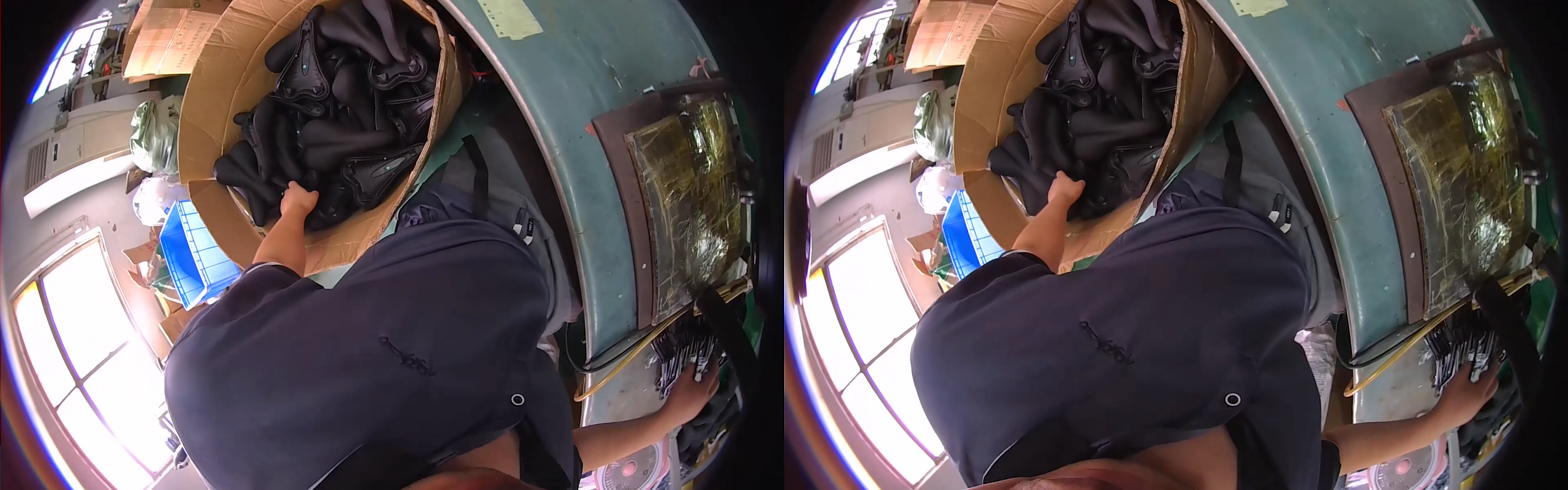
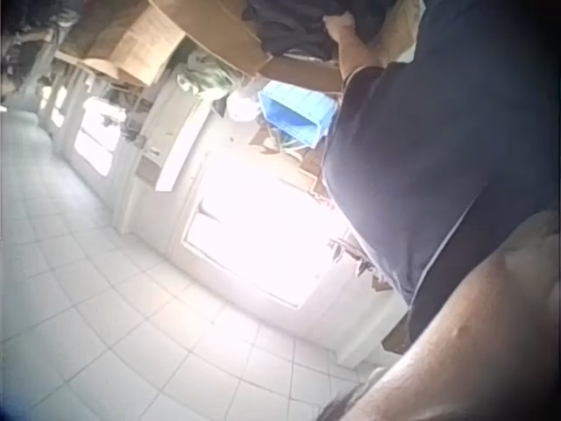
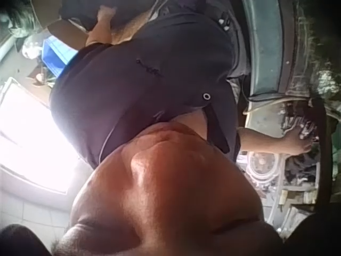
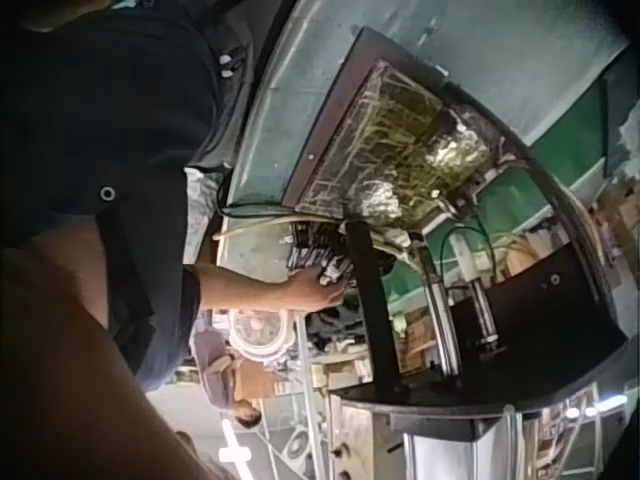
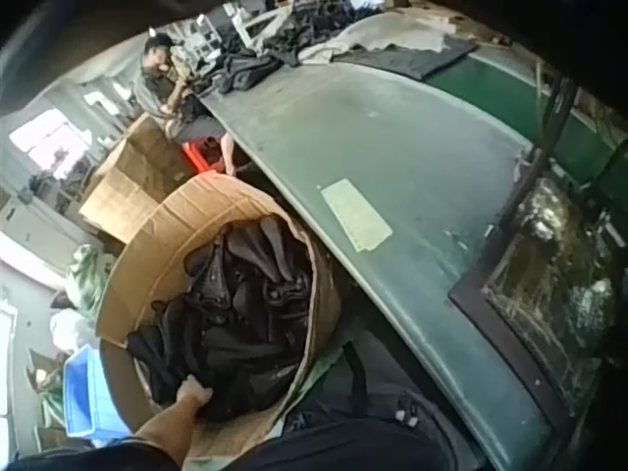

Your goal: Assembling bicycle seats by manually inserting rails and using a press machine to secure components.

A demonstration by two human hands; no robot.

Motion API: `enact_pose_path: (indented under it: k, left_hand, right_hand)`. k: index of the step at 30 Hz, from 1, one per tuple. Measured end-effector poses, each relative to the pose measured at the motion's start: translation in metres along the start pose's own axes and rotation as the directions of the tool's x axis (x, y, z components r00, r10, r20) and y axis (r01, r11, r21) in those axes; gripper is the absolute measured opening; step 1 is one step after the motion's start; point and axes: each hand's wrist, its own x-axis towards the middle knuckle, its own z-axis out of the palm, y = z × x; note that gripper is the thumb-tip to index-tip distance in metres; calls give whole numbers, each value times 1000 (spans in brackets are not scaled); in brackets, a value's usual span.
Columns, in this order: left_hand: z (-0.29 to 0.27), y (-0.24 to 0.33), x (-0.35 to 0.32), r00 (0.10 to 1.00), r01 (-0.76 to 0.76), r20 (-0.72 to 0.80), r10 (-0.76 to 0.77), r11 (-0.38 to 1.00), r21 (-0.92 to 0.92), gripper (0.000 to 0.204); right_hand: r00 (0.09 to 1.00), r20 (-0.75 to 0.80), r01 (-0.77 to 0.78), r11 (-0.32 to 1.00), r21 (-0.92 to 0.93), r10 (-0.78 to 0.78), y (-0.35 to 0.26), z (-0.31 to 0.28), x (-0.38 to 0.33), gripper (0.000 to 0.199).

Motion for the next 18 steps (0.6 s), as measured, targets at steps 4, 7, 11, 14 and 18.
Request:
enact_pose_path:
  k: [4,7,11,14,18]
  left_hand:
    - [-29,2,25,979,-13,-203,16,1000,12,42]
    - [-110,16,27,925,-100,-379,8,970,-223,43]
    - [-225,78,-16,749,-586,-662,15,480,-653,32]
    - [-276,201,-167,292,-942,-938,186,226,-248,21]
    - [-279,299,-294,-442,-897,-719,537,-251,364,21]
  right_hand:
    - [921,-154,-329,926,185,358,1,-31,-38,45]
    - [738,-81,-597,703,386,670,-6,-42,-73,44]
    - [684,-56,-379,420,824,727,-25,-25,-103,40]
    - [779,-62,-109,232,967,624,-53,-22,-112,35]
    - [782,-45,-114,214,970,622,-116,-29,-101,50]
